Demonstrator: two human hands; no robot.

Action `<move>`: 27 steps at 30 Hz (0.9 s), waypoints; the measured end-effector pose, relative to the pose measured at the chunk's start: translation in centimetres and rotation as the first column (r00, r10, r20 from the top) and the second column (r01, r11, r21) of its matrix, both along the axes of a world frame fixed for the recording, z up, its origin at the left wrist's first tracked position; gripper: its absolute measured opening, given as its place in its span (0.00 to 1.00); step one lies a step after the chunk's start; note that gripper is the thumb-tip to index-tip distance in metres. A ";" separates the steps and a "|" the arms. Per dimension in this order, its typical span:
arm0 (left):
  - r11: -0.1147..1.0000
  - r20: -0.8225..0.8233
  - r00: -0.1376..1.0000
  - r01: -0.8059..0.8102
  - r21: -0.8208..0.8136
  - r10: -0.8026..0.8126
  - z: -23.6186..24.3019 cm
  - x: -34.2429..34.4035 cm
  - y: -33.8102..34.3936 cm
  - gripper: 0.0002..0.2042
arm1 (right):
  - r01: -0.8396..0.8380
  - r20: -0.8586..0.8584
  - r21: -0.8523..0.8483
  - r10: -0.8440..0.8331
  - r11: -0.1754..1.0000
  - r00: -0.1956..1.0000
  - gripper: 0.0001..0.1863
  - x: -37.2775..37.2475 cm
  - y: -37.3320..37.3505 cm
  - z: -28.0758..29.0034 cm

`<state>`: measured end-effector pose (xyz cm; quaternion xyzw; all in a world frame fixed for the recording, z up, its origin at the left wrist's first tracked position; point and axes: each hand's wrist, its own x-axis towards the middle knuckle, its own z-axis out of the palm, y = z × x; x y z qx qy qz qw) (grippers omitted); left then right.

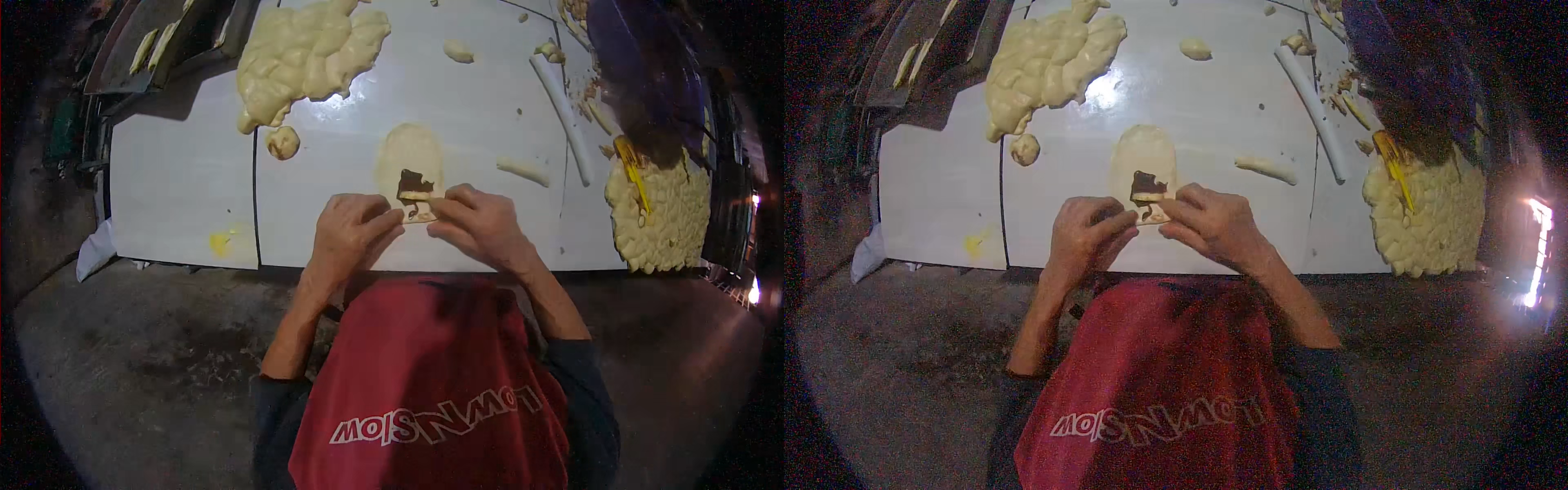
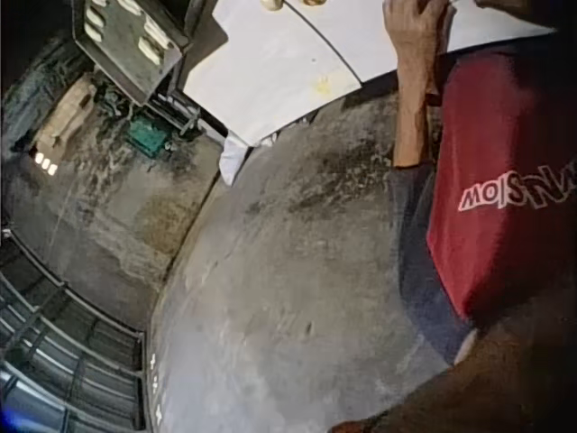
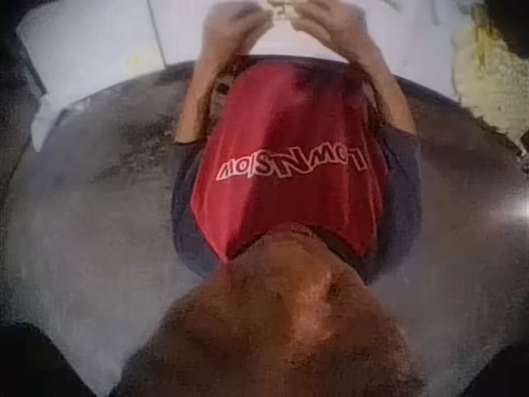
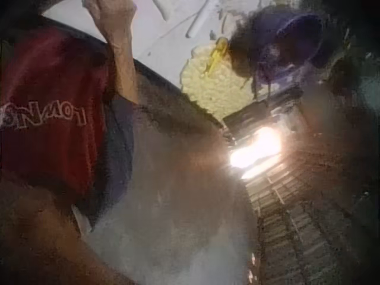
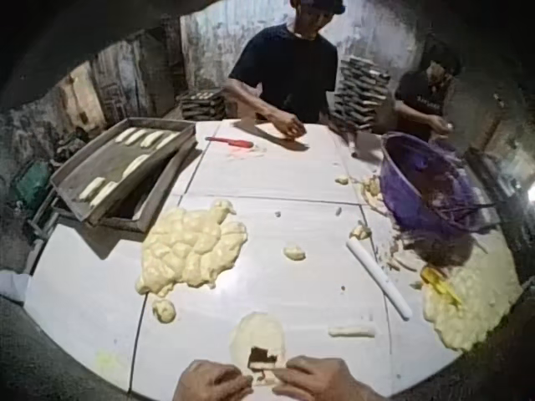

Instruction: The person uses a rolling pin to flatten pieces of dough, applies a dark filling from a bowl using a spatula, rolls the dough into long tubes, and places the finished rolls onto a metal baking tray.

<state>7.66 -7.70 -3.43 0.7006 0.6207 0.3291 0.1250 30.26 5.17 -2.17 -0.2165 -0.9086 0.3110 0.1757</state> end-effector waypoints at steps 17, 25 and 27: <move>0.963 0.050 0.981 -0.175 -0.205 0.189 1.2 -1.2 2.6 0.08 | 0.193 0.105 -0.036 -0.188 0.981 0.977 0.09 -2.5 1.0 -0.3; 0.985 0.022 0.999 0.038 -0.170 -0.034 1.5 -1.9 3.2 0.13 | 0.069 0.124 0.036 -0.073 0.997 0.990 0.17 -2.0 1.1 0.5; 0.982 0.021 0.996 0.087 -0.170 -0.085 1.5 -2.0 3.8 0.11 | -0.021 0.187 0.135 -0.005 0.991 0.982 0.13 -2.4 1.5 0.3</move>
